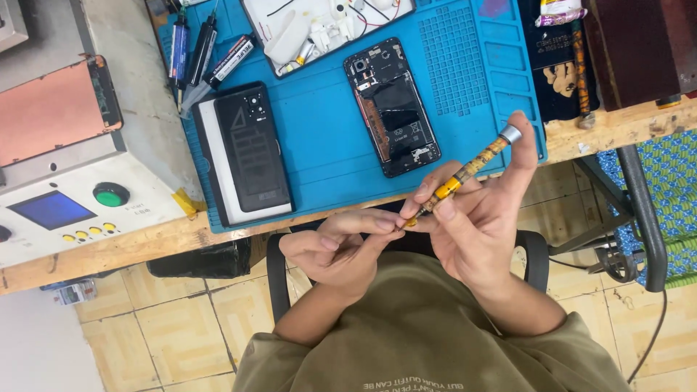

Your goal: Repairing a smartphone by using a precision screwdriver to manipulate internal screws.

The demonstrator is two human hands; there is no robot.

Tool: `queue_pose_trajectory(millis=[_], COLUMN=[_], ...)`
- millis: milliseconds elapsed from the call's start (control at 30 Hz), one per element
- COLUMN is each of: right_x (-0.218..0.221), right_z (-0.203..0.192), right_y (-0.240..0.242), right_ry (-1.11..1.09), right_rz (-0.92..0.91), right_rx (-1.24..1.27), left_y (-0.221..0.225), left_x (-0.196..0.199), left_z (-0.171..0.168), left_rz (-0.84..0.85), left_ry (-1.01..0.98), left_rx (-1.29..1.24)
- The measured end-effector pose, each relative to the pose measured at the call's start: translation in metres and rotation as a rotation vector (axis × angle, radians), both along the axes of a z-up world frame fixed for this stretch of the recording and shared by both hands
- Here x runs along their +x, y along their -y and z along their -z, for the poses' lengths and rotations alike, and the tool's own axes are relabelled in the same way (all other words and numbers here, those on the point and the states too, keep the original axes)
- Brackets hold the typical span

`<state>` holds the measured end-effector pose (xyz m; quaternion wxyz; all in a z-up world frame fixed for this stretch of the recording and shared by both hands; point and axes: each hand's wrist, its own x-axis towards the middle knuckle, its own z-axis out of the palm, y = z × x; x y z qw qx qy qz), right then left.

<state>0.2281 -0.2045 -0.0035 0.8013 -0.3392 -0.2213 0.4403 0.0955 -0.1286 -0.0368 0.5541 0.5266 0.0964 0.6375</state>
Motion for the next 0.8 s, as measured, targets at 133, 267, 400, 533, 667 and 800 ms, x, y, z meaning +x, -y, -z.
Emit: queue_pose_trajectory(millis=[133,267,400,533,667,800], right_x=[-0.001,-0.001,-0.002,-0.004,-0.005,0.001], right_z=[0.0,0.002,0.014,0.011,-0.001,0.004], right_y=[-0.002,-0.001,0.001,0.003,0.001,0.001], right_ry=[0.041,0.061,0.151,0.208,0.519,0.541], right_rz=[0.035,0.04,0.101,0.108,0.199,0.25], right_rx=[-0.008,-0.016,0.019,0.039,0.048,0.029], left_y=[0.0,0.0,-0.001,-0.001,-0.003,-0.006], left_x=[0.0,-0.001,-0.001,-0.001,0.0,0.002], left_z=[-0.003,-0.006,-0.005,-0.002,-0.002,-0.007], left_rz=[0.006,-0.012,-0.004,-0.019,0.023,0.089], left_ry=[-0.01,-0.069,-0.084,-0.099,-0.116,-0.178], left_rx=[0.016,0.006,-0.002,-0.03,-0.03,-0.027])
